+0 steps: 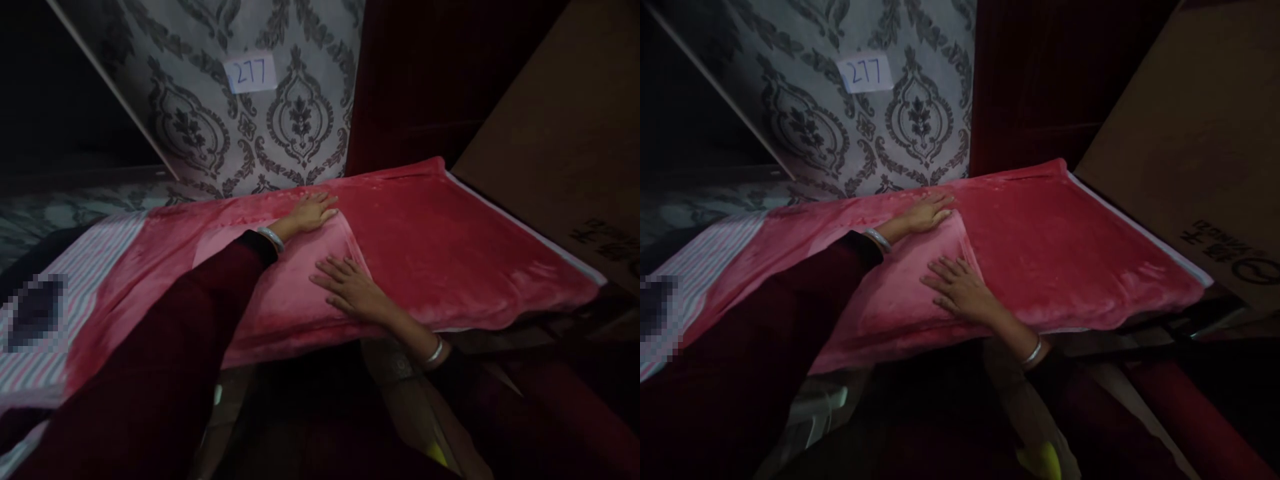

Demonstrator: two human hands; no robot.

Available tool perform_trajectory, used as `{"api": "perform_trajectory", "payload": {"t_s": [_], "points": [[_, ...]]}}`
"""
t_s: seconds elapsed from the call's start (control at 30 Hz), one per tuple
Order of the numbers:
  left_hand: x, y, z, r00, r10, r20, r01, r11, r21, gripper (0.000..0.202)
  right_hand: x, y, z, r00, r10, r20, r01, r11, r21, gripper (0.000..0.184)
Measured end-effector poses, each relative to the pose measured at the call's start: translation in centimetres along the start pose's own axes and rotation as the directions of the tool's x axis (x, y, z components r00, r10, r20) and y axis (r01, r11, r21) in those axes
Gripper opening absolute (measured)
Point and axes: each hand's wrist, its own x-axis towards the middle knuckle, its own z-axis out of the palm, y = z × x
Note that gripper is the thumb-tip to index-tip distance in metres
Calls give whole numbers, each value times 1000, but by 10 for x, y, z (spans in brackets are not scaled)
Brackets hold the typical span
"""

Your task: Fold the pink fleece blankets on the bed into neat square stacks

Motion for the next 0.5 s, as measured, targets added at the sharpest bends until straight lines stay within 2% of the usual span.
{"api": "perform_trajectory", "payload": {"t_s": [0.07, 0.13, 0.23, 0.37, 0.5], "points": [[-31, 3, -10, 994, 61, 90, -60, 998, -11, 65, -1, 2, 2, 1000, 0, 2, 0, 1000, -2, 54], [-73, 9, -16, 984, 74, 165, -72, 997, -19, 64, -1, 4, 3, 1000, -7, 4, 7, 1000, -2, 54], [-148, 17, -21, 977, -10, 215, 11, 1000, -1, 66, -2, 6, 0, 1000, -8, 14, 8, 1000, 4, 56], [-238, 17, -25, 971, -191, 144, 182, 980, 75, 68, -3, 1, -12, 1000, 14, 14, -14, 1000, 3, 58], [-300, 16, -18, 950, -312, -2, 309, 941, 135, 66, -8, -11, -16, 999, -1, -39, -1, 999, -52, 61]]}}
